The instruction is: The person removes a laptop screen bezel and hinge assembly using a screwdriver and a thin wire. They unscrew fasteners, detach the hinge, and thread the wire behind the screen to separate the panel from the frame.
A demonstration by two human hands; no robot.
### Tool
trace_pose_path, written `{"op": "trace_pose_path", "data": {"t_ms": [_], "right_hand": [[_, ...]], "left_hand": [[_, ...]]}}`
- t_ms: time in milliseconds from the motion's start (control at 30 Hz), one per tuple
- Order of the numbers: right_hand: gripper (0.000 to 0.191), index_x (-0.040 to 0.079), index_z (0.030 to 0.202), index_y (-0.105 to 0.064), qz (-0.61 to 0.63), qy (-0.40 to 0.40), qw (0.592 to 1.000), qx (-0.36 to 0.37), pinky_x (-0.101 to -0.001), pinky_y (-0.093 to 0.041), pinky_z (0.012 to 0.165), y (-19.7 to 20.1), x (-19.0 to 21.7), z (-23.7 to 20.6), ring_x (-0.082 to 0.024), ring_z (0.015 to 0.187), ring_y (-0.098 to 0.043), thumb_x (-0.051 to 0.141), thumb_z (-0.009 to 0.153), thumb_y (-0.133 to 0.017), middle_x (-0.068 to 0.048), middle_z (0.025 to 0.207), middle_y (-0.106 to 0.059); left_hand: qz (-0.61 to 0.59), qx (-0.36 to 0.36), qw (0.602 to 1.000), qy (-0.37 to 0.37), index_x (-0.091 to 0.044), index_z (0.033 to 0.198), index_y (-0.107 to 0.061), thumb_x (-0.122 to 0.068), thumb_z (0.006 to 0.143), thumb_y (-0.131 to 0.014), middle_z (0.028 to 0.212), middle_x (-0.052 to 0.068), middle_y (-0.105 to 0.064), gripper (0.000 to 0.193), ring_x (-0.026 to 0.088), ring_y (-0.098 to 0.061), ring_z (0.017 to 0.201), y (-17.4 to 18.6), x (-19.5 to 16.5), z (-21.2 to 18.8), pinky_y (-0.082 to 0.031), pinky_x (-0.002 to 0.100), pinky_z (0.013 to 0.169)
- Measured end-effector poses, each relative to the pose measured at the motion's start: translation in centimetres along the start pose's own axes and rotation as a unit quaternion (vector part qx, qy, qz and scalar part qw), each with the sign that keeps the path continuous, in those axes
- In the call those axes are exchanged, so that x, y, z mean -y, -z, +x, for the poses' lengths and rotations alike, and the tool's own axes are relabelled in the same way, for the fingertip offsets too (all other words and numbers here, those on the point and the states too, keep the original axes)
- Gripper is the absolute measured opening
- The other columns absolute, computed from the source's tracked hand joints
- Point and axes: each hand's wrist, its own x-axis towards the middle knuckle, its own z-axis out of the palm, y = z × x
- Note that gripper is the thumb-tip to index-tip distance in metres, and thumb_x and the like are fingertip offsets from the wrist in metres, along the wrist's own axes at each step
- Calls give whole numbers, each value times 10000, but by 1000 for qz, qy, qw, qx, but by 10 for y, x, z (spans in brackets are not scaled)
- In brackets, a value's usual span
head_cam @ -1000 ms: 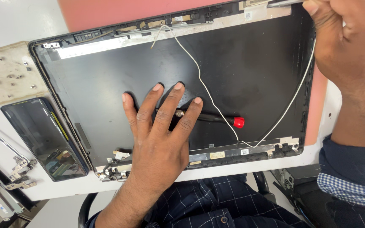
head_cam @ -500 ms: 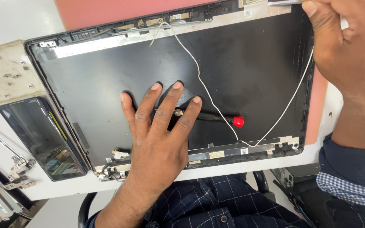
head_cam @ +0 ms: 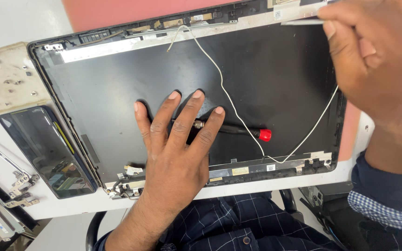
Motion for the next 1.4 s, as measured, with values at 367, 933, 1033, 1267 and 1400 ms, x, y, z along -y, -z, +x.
{"op": "trace_pose_path", "data": {"t_ms": [367, 933, 1033, 1267, 1400], "right_hand": [[108, -41, 1201, -661, -93, 28, 995, 0, -262, -414, 786, 10, 19, -3, -172, 863, -574, -12, 1118, -597, -93, 1012, -623], [114, -9, 1202, -684, -114, 41, 993, -6, -267, -404, 810, 8, 16, -5, -162, 872, -577, -7, 1106, -622, -66, 1030, -645], [116, -3, 1202, -688, -114, 46, 992, -9, -268, -402, 814, 8, 13, -5, -160, 874, -578, -6, 1104, -626, -61, 1033, -649], [121, 10, 1203, -697, -116, 53, 992, -13, -270, -398, 823, 7, 10, -5, -156, 878, -579, -4, 1099, -636, -50, 1040, -658], [125, 18, 1203, -702, -119, 54, 991, -15, -271, -396, 829, 7, 9, -5, -154, 880, -579, -3, 1096, -642, -44, 1044, -663]], "left_hand": [[-4, 3, 1000, 1, -236, 1436, -644, 1, 931, -673, 1557, 69, -468, 558, 339, -335, 1499, 0, 1, 2, -38, 717, 1266], [-12, 5, 1000, 1, -227, 1434, -646, 14, 939, -669, 1562, 77, -466, 552, 343, -321, 1507, -2, 0, 2, -22, 710, 1268], [-12, 4, 1000, 2, -222, 1439, -643, 10, 943, -671, 1561, 80, -467, 548, 344, -319, 1507, -1, 0, 3, -19, 710, 1267], [-9, 3, 1000, 4, -220, 1437, -648, 28, 919, -668, 1563, 83, -469, 575, 347, -322, 1505, -1, -2, 3, -16, 703, 1274], [-5, 7, 1000, 6, -221, 1435, -650, 24, 923, -669, 1565, 87, -470, 567, 347, -327, 1501, -1, -3, 2, -14, 699, 1269]]}}
